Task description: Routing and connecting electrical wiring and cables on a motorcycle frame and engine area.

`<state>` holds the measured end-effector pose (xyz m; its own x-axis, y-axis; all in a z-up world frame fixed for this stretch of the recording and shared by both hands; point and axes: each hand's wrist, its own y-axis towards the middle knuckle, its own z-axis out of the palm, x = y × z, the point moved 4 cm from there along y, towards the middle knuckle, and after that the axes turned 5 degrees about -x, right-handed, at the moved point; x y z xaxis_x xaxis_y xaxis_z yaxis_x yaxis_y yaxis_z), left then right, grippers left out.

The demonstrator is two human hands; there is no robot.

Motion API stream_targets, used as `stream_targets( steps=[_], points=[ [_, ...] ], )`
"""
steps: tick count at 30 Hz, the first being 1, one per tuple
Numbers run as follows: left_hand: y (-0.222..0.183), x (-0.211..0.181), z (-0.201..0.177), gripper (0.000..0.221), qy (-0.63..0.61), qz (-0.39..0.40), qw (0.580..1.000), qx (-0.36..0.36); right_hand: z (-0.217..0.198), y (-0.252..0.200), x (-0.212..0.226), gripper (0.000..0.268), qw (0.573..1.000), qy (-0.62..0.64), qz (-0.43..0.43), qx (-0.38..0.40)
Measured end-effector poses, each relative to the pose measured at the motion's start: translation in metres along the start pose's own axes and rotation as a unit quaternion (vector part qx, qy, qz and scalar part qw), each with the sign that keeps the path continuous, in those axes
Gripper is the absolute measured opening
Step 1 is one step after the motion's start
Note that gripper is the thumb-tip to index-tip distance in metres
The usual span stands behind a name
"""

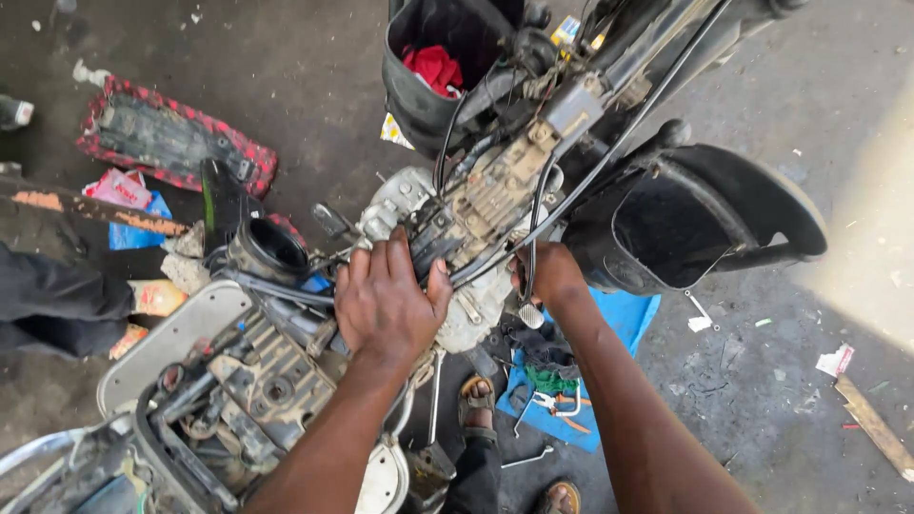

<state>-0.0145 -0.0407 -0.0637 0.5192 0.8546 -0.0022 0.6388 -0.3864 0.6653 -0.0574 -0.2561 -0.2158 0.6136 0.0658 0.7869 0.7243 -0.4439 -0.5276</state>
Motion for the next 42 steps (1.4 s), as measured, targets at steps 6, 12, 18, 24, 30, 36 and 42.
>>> stream_targets(
  steps=[6,12,18,24,30,36,42],
  points=[
    [-0.005,0.001,0.005,0.056,0.006,-0.001,1.000,-0.019,-0.002,0.008,-0.004,0.036,1.000,-0.021,-0.008,-0.015],
    [-0.006,0.000,0.005,0.057,0.014,-0.012,1.000,0.003,0.001,-0.031,0.007,0.031,0.979,0.198,0.044,0.003],
    [-0.006,0.002,0.002,0.061,0.005,-0.037,0.999,0.030,0.025,-0.108,-0.017,0.040,0.962,0.231,0.090,-0.114],
    [-0.001,0.000,-0.007,0.055,0.005,-0.043,0.997,0.067,0.059,-0.169,-0.007,0.014,0.977,0.180,0.037,-0.105],
    [-0.007,0.005,-0.005,0.059,-0.021,-0.024,0.999,-0.027,0.021,-0.147,0.035,0.014,0.934,0.254,-0.089,-0.236],
    [-0.008,0.006,-0.003,0.059,-0.029,-0.030,0.998,-0.054,-0.005,-0.126,0.018,0.026,0.901,0.276,-0.153,-0.296],
    [-0.007,0.007,-0.006,0.059,-0.038,-0.028,0.998,-0.050,0.000,-0.145,0.035,0.021,0.950,0.163,-0.158,-0.216]
  ],
)
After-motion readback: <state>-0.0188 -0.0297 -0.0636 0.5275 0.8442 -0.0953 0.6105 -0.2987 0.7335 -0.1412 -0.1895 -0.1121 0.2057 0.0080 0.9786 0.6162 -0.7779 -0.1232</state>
